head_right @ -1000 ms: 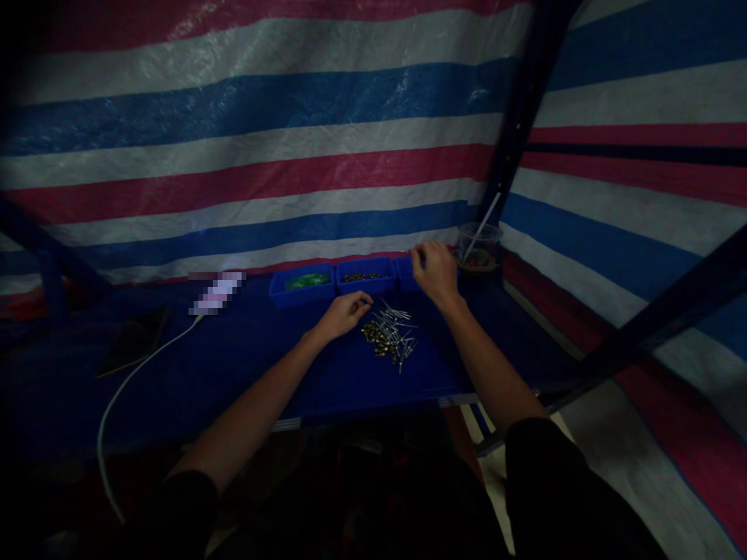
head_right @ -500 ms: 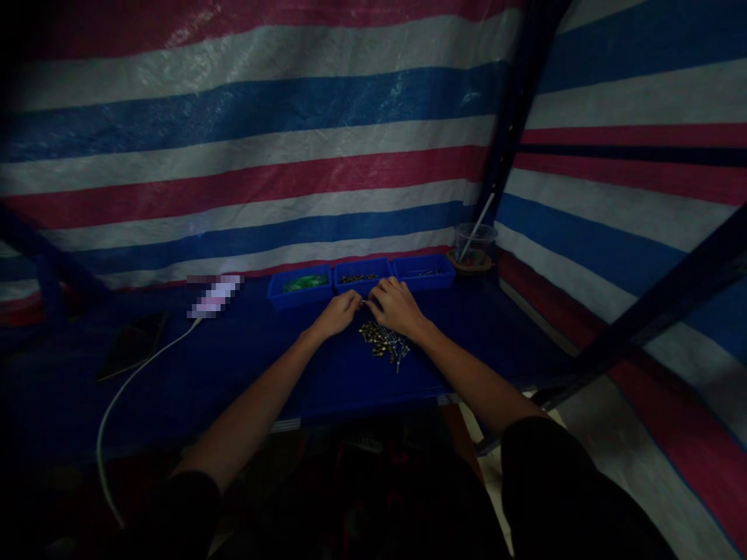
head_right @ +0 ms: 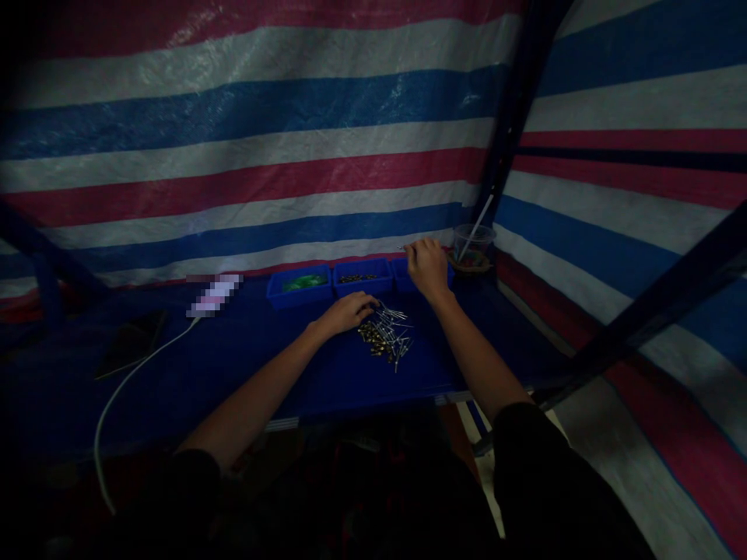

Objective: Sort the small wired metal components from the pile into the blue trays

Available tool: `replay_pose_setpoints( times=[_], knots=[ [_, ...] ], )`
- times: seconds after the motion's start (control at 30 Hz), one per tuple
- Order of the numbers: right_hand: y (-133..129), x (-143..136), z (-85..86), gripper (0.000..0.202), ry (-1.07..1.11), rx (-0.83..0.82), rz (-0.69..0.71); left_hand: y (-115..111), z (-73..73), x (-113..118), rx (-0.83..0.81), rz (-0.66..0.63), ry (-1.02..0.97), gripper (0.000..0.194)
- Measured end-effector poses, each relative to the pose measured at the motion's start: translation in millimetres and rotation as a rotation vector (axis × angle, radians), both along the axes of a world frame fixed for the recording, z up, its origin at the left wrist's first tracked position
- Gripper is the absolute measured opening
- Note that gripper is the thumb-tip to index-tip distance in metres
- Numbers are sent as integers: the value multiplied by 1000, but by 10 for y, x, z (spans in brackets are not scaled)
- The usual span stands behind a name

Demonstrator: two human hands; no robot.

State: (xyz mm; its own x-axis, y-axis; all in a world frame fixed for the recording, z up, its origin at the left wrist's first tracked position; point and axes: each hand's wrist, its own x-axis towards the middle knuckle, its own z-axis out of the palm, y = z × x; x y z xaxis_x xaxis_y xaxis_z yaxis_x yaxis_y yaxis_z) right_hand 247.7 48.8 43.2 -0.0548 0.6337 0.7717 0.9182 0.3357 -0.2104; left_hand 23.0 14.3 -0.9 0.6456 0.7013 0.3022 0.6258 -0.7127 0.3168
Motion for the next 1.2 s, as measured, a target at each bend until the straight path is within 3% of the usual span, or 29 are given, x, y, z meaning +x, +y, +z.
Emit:
replay_pose_setpoints(
  times=[0.1, 0.2, 0.43, 0.6, 0.7, 0.8, 0.87, 0.93, 1.03, 1.2],
  knots=[
    [66, 101, -85, 37, 9, -85, -140, 42, -33, 15, 4, 43, 85, 14],
    [-35, 65, -225, 41, 15, -159, -142, 53, -81, 30, -19, 103, 27, 12],
    [-364, -344, -263, 32, -178, -272, 283, 98, -126, -68, -39, 248, -141, 25],
    [-476, -510, -197, 29, -335, -254, 416, 46, -62, -96, -22, 326, -244, 32],
    [-402, -380, -105, 35, -240, -180, 316, 5, -45, -80, -39, 299, -279, 29],
    [-236, -117, -52, 39, -53, -118, 45, -17, -39, -77, -62, 223, -197, 18],
    [-147, 34, -81, 39, -1, -138, -126, -16, -33, -76, -75, 213, -84, 20],
    [-121, 91, -151, 41, -7, -184, -195, -3, -30, -63, -99, 237, -11, 15],
    [-194, -24, -254, 42, -42, -214, -111, 27, -51, -26, -124, 270, 4, 8],
    [-373, -389, -281, 29, -192, -291, 173, 62, -102, -18, -91, 339, -72, 21]
  ],
)
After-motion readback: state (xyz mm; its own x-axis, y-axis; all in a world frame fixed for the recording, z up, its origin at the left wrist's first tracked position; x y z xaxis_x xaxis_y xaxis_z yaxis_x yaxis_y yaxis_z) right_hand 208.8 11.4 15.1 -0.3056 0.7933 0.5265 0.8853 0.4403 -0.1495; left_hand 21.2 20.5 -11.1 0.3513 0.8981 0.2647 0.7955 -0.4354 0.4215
